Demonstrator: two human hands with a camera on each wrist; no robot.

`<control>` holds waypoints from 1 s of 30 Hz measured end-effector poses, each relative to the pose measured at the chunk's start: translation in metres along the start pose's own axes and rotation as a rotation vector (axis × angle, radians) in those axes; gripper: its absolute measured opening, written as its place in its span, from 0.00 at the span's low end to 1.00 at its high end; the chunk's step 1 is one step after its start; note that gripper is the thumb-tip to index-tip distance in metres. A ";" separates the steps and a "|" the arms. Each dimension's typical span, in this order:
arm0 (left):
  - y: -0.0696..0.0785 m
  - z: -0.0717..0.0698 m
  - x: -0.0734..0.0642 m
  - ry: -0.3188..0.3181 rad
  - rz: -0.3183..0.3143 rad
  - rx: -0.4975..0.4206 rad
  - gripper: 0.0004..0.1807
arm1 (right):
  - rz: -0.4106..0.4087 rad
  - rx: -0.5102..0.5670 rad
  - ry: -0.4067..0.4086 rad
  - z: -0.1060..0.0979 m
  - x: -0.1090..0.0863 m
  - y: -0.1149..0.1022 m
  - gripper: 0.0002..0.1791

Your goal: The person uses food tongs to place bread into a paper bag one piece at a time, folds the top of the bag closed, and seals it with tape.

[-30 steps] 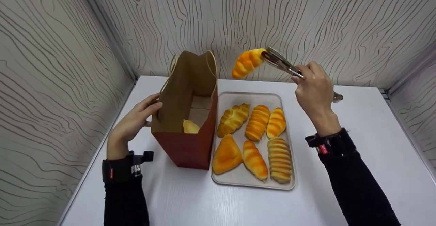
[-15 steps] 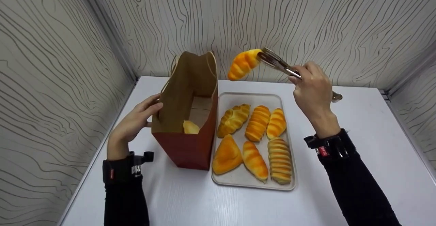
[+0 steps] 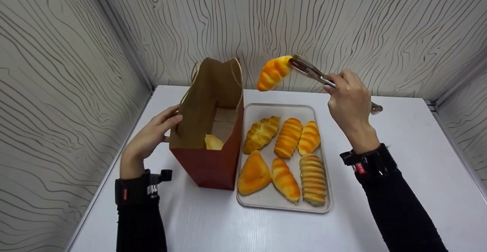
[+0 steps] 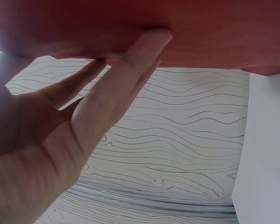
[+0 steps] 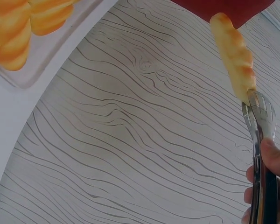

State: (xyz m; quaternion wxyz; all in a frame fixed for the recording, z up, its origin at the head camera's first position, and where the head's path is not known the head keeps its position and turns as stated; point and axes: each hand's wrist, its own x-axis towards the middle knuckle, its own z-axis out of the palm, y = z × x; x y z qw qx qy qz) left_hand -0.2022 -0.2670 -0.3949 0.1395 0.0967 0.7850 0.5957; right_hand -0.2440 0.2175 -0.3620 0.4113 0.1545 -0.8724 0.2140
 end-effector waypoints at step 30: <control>-0.001 -0.002 -0.002 -0.003 0.005 -0.008 0.36 | -0.033 0.110 0.126 0.044 0.025 -0.059 0.14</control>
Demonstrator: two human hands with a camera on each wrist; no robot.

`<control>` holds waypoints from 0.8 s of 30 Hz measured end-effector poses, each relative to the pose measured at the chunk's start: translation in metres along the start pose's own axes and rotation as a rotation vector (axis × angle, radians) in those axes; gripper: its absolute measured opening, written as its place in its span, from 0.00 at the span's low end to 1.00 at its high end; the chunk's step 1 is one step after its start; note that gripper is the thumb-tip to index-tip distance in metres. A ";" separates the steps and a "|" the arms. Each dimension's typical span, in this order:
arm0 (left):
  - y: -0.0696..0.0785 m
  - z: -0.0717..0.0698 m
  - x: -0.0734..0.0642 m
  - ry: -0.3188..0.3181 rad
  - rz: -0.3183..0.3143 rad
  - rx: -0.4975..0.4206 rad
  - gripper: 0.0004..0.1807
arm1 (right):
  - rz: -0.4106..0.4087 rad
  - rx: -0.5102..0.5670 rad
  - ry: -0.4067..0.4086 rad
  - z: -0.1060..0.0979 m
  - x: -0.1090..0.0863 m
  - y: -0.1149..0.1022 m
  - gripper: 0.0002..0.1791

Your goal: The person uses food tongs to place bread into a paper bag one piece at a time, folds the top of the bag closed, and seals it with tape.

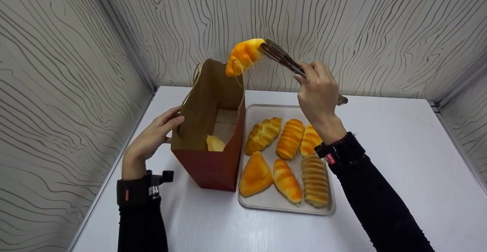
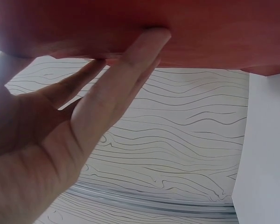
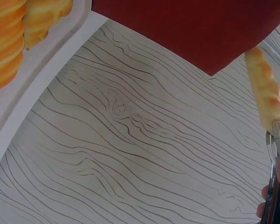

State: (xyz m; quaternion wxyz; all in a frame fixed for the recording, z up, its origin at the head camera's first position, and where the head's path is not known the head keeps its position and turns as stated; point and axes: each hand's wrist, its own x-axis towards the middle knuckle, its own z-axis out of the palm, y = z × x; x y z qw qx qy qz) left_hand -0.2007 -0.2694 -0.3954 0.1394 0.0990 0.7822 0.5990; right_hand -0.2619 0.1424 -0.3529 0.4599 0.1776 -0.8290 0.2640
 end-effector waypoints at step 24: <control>-0.001 -0.002 -0.003 0.009 -0.018 0.007 0.38 | -0.095 0.023 -0.119 0.028 -0.008 -0.009 0.16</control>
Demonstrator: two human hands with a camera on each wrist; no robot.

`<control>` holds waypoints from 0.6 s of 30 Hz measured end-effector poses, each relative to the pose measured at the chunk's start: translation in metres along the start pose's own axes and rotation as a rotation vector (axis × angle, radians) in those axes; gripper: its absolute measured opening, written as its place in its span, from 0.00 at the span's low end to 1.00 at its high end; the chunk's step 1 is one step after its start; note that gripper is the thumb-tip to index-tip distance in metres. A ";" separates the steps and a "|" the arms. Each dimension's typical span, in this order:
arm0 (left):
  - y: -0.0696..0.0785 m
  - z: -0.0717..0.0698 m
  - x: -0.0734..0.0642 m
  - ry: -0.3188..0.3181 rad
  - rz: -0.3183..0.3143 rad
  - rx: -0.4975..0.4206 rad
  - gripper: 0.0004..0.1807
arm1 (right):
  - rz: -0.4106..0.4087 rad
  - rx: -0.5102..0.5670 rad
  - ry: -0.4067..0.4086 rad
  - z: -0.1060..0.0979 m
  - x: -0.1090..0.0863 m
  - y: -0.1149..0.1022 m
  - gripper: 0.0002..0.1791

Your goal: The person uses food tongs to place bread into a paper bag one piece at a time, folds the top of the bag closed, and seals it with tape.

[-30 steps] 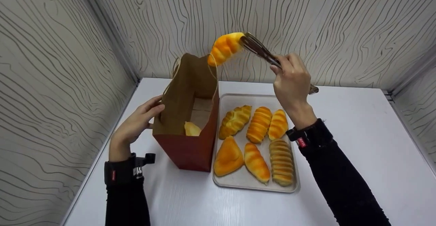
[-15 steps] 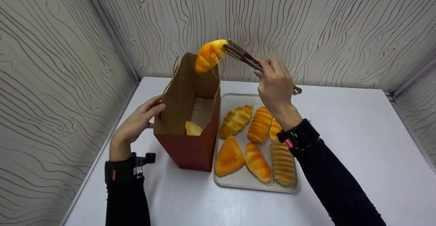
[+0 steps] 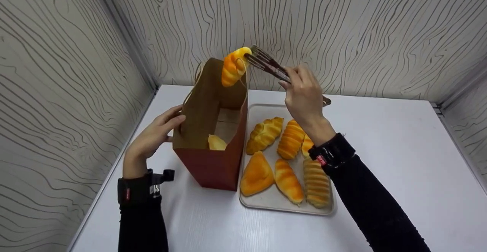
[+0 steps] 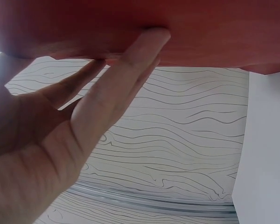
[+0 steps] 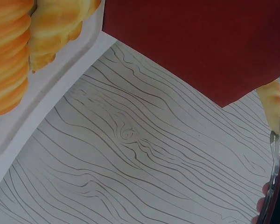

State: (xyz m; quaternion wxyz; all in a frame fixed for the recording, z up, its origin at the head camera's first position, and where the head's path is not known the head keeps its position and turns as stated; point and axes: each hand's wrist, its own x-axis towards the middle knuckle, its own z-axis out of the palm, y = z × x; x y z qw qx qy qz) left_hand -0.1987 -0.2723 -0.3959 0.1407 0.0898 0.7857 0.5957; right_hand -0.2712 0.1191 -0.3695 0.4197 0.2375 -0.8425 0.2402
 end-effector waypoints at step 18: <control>0.001 0.000 0.002 -0.009 0.016 -0.002 0.39 | 0.167 0.065 -0.083 -0.023 -0.008 0.028 0.27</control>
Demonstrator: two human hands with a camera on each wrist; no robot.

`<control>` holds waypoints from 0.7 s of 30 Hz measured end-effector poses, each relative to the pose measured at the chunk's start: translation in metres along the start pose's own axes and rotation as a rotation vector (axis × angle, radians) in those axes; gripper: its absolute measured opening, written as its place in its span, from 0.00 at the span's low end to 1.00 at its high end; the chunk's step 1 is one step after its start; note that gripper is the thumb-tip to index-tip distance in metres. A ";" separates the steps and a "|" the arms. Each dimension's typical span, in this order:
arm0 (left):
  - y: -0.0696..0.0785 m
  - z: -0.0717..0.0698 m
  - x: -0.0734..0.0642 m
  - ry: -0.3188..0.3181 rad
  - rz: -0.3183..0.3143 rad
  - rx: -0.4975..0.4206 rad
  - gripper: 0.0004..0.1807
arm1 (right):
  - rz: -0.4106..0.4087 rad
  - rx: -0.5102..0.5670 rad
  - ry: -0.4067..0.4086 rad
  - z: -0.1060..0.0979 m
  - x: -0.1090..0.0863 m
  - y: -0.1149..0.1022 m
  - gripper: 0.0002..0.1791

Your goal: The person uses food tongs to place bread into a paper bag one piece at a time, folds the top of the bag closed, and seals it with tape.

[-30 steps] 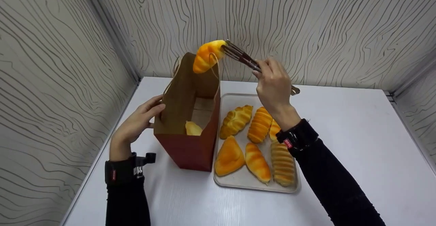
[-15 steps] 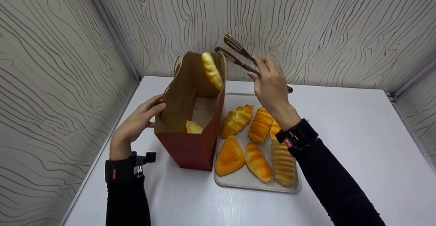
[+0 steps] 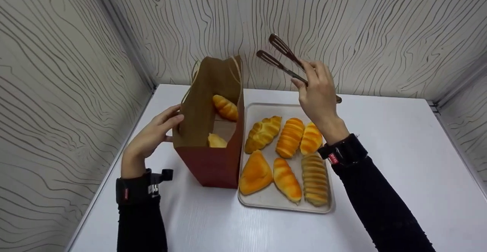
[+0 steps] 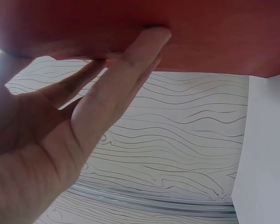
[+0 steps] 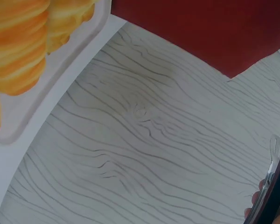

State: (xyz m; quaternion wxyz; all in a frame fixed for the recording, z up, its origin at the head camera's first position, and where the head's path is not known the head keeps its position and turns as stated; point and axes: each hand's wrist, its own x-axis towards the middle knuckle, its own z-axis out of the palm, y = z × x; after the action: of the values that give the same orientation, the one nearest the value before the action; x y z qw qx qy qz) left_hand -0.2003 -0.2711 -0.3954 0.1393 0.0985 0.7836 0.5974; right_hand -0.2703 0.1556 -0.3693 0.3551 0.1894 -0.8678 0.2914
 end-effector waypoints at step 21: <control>0.001 0.001 0.001 -0.004 -0.008 0.004 0.39 | 0.125 -0.048 0.020 -0.026 -0.040 0.065 0.24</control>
State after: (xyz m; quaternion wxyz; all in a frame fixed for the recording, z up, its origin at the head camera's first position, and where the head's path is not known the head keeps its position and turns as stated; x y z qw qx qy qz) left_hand -0.2009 -0.2692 -0.3949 0.1431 0.0971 0.7848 0.5952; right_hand -0.2648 0.2266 -0.4069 0.3492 0.1235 -0.8811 0.2939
